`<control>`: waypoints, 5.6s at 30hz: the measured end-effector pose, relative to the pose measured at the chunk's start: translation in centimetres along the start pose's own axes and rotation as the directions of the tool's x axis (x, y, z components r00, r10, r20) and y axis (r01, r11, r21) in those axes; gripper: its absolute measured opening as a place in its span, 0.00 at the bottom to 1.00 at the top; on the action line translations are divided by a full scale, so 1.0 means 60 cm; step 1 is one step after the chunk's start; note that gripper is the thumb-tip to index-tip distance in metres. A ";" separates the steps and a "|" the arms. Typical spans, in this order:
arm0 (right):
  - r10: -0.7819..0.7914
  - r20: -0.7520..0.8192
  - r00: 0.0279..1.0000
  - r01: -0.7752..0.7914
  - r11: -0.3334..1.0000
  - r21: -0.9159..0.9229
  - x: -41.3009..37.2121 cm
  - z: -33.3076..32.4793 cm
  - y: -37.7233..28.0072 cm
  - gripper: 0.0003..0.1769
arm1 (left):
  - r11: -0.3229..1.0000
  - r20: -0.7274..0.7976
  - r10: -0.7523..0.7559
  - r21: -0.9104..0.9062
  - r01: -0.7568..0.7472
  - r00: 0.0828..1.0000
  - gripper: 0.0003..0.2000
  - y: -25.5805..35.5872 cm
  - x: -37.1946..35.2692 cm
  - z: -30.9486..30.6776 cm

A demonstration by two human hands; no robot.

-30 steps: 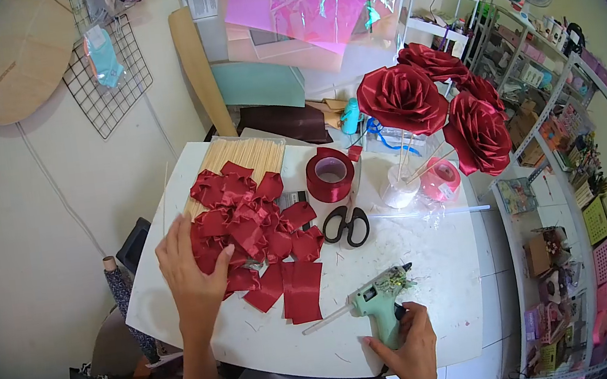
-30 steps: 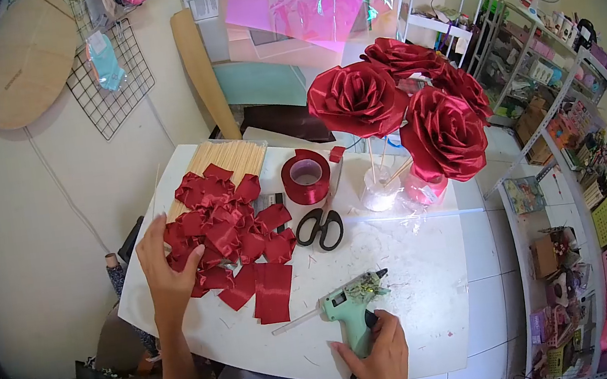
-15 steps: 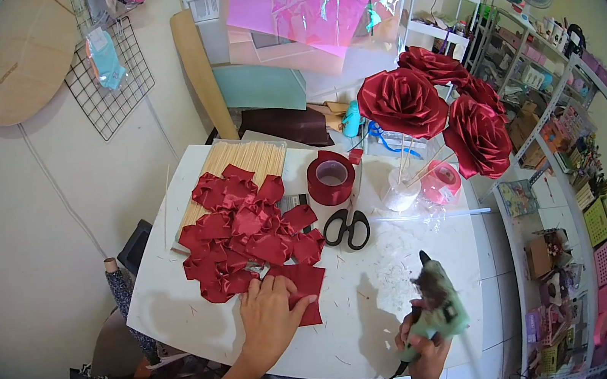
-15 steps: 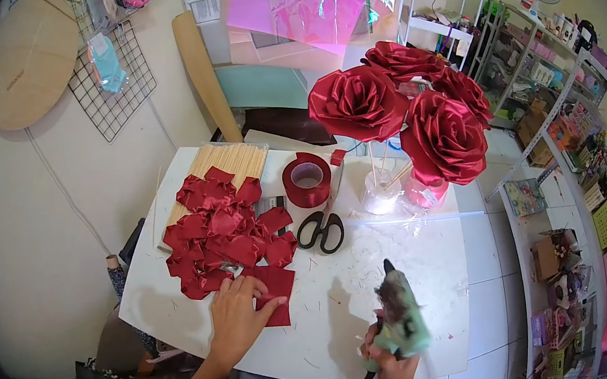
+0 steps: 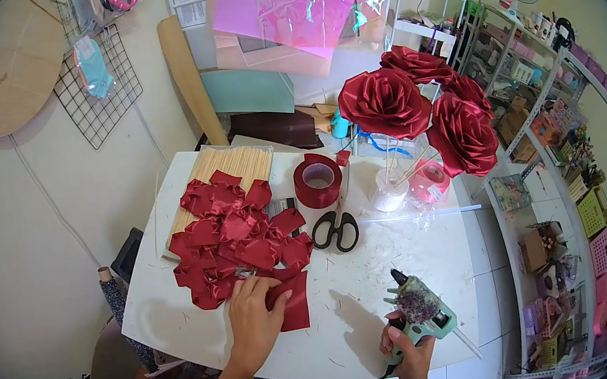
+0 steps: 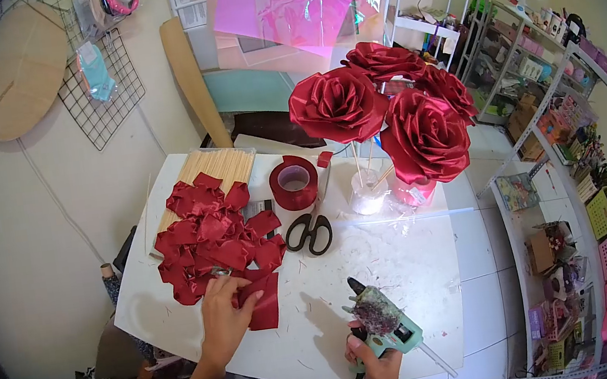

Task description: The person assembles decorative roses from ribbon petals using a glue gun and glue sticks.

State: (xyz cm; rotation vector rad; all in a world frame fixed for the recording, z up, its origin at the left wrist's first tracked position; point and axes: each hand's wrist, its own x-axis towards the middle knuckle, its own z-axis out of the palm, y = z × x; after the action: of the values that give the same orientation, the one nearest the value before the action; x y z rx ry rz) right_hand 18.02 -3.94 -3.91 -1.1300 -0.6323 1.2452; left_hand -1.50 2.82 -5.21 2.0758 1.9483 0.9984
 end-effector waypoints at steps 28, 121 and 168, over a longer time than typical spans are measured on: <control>0.001 0.249 0.968 0.147 0.805 -0.575 0.001 0.001 0.004 0.16 | 0.781 0.044 0.116 -0.621 -0.064 0.992 0.18 0.058 -0.003 -0.039; -0.685 0.511 0.519 0.835 0.279 -0.474 0.028 0.054 -0.067 0.19 | 0.321 0.313 0.250 -0.920 0.227 0.916 0.19 0.100 0.001 -0.061; -0.323 0.447 0.834 0.433 0.885 -0.170 0.033 0.083 -0.050 0.31 | 0.424 0.389 0.224 -0.865 0.270 0.894 0.16 0.087 0.005 -0.089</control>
State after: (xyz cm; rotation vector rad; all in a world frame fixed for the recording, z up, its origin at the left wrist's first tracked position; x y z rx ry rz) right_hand 15.41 -0.31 0.27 -0.8948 -1.3132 1.0664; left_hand 0.08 0.45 1.70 1.3857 0.8003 1.0674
